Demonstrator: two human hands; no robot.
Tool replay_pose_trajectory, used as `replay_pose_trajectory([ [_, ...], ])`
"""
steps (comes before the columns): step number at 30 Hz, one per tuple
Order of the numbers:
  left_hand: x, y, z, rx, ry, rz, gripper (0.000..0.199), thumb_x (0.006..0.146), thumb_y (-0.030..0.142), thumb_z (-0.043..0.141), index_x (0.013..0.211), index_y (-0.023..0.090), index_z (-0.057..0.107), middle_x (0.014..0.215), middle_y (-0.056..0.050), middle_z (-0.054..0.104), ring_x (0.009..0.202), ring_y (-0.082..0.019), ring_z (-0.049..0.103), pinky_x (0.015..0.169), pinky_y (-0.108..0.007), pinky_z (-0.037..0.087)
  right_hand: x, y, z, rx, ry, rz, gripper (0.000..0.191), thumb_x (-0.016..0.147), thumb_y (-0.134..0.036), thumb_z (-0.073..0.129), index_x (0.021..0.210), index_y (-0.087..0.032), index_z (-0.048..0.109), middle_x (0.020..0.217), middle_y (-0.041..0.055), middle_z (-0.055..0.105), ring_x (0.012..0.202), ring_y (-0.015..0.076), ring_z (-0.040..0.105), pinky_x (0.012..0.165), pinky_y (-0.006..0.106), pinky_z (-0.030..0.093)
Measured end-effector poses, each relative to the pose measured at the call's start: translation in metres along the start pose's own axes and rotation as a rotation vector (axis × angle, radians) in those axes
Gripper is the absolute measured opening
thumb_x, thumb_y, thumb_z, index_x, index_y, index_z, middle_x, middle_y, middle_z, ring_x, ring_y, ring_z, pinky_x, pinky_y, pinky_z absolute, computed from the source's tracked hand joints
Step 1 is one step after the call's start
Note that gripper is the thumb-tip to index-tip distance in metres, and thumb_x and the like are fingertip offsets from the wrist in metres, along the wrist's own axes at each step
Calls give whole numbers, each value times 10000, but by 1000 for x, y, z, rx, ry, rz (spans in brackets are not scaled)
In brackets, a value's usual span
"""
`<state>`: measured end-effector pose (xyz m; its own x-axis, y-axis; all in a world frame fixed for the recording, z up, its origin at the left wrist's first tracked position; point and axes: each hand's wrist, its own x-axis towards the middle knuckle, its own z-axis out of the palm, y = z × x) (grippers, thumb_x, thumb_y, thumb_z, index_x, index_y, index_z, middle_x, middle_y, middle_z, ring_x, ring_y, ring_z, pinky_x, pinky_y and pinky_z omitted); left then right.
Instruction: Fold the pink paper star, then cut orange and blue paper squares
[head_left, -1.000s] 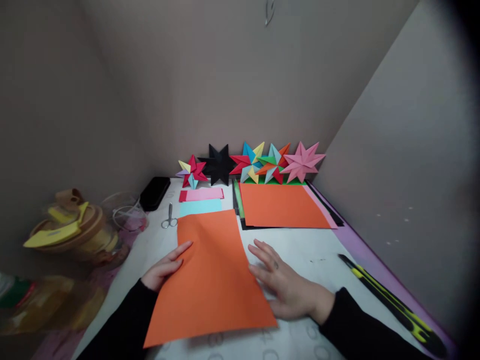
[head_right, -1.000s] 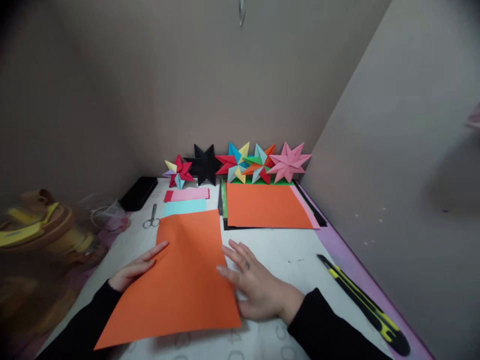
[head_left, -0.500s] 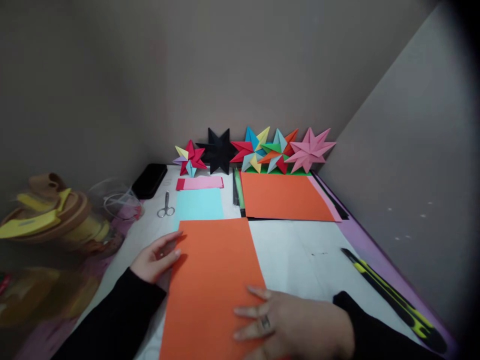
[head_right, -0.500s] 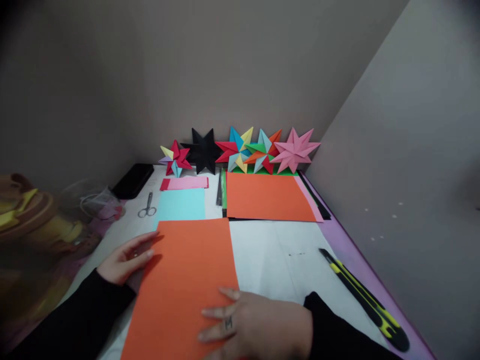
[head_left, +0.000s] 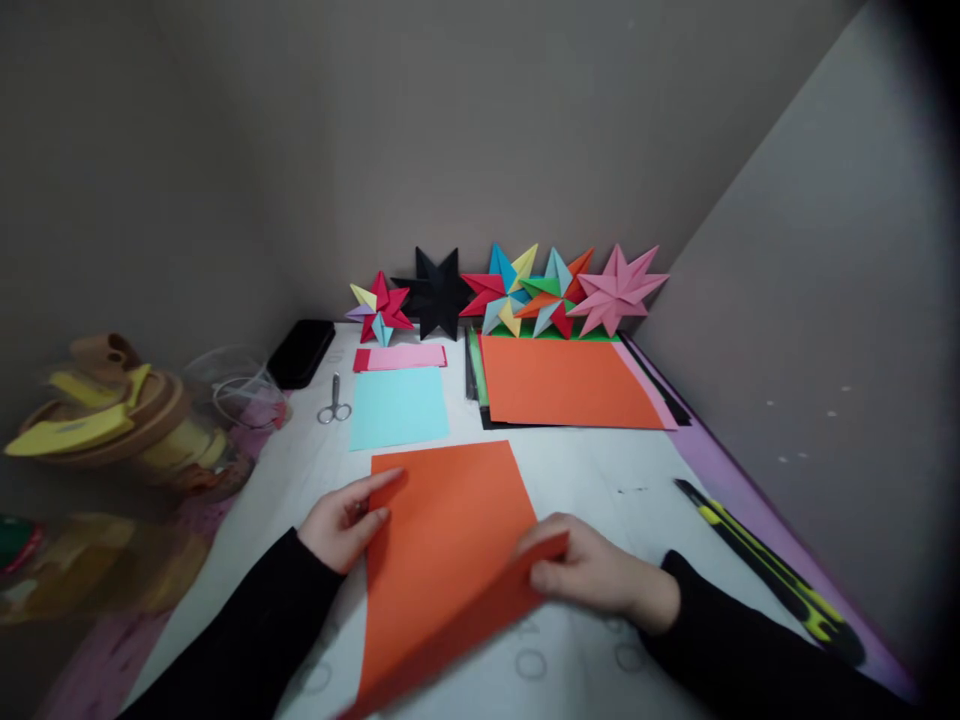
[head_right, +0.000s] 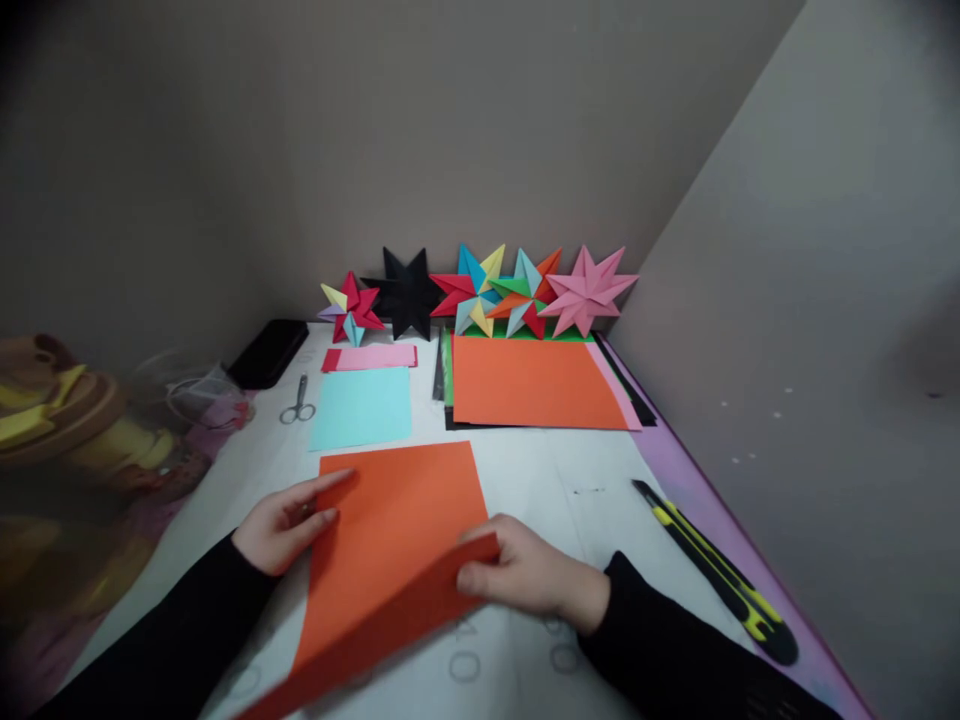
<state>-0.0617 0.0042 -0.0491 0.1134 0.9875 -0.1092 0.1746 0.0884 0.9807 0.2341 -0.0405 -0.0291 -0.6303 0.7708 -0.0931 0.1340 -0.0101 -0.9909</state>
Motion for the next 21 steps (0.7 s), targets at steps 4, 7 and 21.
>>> replay_pose_trajectory([
  [4,-11,15,-2,-109,-74,-86,428,647,363,741,1039,193,717,1035,-111,719,880,-263,675,811,-357,524,6,15,-1,-145,526,-103,374,828,-461,574,1071,-188,654,1359,120,463,1165,251,517,945,347,456],
  [7,-19,25,0,-194,-49,-98,432,574,393,799,946,180,749,987,-130,728,881,-284,673,812,-369,519,9,21,-5,-112,648,-115,356,795,-464,616,1034,-205,667,1519,73,202,1298,280,379,997,358,421],
  [21,-25,18,23,-183,-38,52,377,696,371,733,991,157,634,1025,-107,700,928,-243,648,799,-308,504,8,12,2,-130,871,53,206,768,-363,647,861,-180,628,892,65,686,793,216,636,679,308,520],
])
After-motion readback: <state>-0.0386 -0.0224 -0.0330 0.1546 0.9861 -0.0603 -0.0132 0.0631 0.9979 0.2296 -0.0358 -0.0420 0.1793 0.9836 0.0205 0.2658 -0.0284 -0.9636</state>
